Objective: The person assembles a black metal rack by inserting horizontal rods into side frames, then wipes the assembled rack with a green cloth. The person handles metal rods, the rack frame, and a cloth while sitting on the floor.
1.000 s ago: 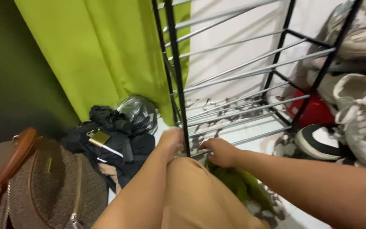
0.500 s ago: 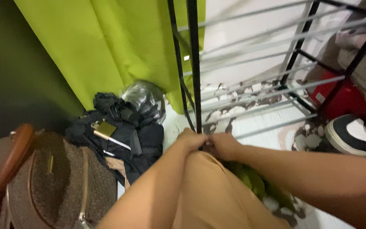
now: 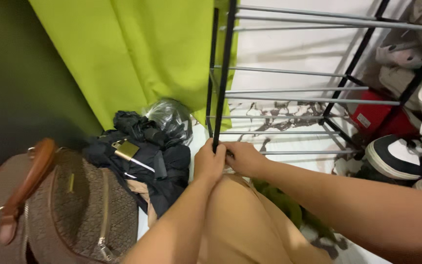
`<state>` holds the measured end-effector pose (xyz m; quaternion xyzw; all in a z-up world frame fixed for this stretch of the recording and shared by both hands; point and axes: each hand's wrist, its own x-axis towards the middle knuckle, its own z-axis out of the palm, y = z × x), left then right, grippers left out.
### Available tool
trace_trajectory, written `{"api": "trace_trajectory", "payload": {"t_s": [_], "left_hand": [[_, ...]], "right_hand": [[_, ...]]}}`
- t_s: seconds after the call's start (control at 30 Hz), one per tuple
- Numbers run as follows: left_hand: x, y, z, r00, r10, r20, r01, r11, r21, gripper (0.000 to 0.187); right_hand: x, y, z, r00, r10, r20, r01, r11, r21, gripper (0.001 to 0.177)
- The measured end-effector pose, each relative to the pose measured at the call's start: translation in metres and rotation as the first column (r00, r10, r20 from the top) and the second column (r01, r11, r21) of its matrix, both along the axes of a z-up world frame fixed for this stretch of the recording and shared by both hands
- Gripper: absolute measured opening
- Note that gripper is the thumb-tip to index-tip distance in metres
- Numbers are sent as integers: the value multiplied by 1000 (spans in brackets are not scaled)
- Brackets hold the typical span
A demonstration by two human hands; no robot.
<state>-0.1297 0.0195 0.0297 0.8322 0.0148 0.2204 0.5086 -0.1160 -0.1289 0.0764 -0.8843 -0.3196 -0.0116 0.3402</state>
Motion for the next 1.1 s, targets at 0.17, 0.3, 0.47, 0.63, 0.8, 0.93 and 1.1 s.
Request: {"api": "trace_trajectory", "payload": {"t_s": [0.17, 0.3, 0.47, 0.63, 0.8, 0.93, 1.1], "left_hand": [[-33, -9, 32, 981, -26, 192, -7, 986, 166, 26], [-53, -17, 50, 988, 52, 148, -85, 969, 232, 24], [-67, -18, 59, 991, 78, -111, -59, 985, 161, 26], [-73, -2, 50, 988, 46, -151, -43, 999, 21, 25], [-60, 8, 27, 972, 25, -232, -30, 999, -18, 25], [-41, 16, 4, 979, 9, -204, -10, 1000, -4, 38], [-14, 30, -13, 921, -330, -208, -21, 491, -871, 57]], "right_hand": [[-8, -13, 23, 1000, -6, 8, 6, 1000, 7, 17], [-15, -15, 26, 999, 13, -43, -13, 1000, -19, 16], [-18, -14, 24, 996, 78, 40, -77, 997, -30, 16], [-21, -21, 20, 990, 141, -11, -141, 977, -161, 26], [-16, -29, 11, 929, 371, -10, -371, 924, -90, 40], [4, -30, -2, 950, 121, -289, -186, 960, -208, 33], [47, -29, -15, 976, 32, 216, 35, 954, -298, 42]]}}
